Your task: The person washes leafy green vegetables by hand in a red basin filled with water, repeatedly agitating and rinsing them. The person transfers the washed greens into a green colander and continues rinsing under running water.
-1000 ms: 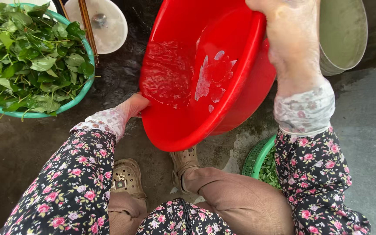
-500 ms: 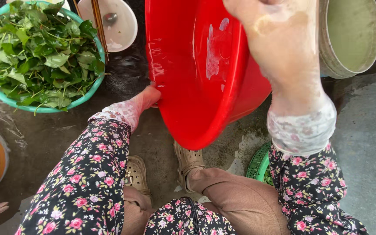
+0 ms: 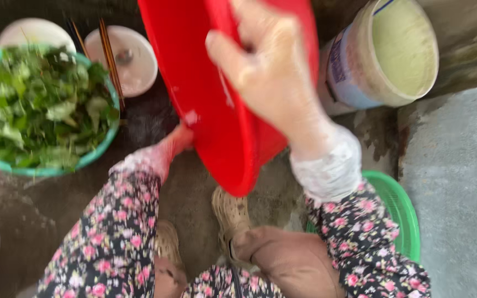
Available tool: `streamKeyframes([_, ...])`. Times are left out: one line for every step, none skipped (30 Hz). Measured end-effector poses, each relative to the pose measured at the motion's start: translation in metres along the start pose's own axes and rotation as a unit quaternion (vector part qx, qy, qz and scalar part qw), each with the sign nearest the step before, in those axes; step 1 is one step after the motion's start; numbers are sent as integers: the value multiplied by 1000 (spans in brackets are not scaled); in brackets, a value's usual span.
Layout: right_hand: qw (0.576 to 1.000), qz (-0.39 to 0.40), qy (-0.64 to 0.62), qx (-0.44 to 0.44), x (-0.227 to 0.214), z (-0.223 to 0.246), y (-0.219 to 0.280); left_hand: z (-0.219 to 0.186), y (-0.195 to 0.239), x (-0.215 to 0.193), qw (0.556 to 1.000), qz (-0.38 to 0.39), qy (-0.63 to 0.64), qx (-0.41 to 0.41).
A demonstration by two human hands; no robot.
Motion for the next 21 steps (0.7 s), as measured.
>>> streamKeyframes([1000,-8,19,-12,0,-2,-5,-8,4,3,997,-3,-37,74])
streamKeyframes([999,-15,39,-17,-1,-4,-5,-16,8,9,986,0,-76,148])
streamKeyframes([998,-28,53,-12,-1,-7,-6,-18,9,7,993,-38,-102,40])
streamKeyframes([998,-35,61,-2,2,-10,-5,-10,20,4,986,-80,-122,-74])
streamKeyframes([996,-43,78,-4,4,-12,-5,-10,25,4,974,-91,-176,-108])
streamKeyframes([994,-50,93,-6,6,-13,-6,-12,30,1,958,-104,-228,-143])
streamKeyframes([993,-58,107,-8,7,-13,-7,-18,29,-1,959,-104,-223,-139])
streamKeyframes([994,-53,99,9,10,-13,-8,-20,31,-3,961,-105,-215,-140])
streamKeyframes([994,-49,91,25,11,-13,-9,-22,30,-4,962,-107,-206,-141])
streamKeyframes([995,-45,85,40,10,-12,-12,-26,27,-4,963,-102,-205,-143])
streamKeyframes([996,-47,74,17,9,-9,-13,-28,25,-5,963,-97,-203,-145])
streamKeyframes([997,-47,64,-6,9,-6,-13,-29,24,-5,964,-93,-201,-148])
streamKeyframes([997,-47,54,-28,9,-3,-11,-24,28,-3,964,-92,-199,-153])
streamKeyframes([998,-42,56,-9,11,-4,-8,-15,36,-1,963,-93,-194,-162])
streamKeyframes([998,-36,58,10,12,-9,-10,-19,31,-5,963,-93,-189,-170])
streamKeyframes([997,-30,58,31,14,-13,-12,-21,27,-9,961,-99,-188,-176])
streamKeyframes([997,-27,64,36,17,-16,-11,-19,28,-10,960,-105,-186,-181])
streamKeyframes([997,-21,69,41,19,-19,-11,-15,29,-12,959,-112,-182,-187])
streamKeyframes([996,-16,74,46,19,-20,-10,-12,30,-12,958,-111,-192,-179])
streamKeyframes([996,-30,72,34,14,-19,-9,-12,29,-13,958,-111,-203,-171])
streamKeyframes([996,-43,70,22,5,-18,-8,-15,26,-15,957,-111,-214,-163])
Point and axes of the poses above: each hand's wrist, its own y-axis away from the middle knuckle, its own x-axis out of the palm, z = x × y, the point moved 3 cm from there along -y, towards the middle knuckle, and after that the axes turned 5 degrees about z, right-handed, at the moved point
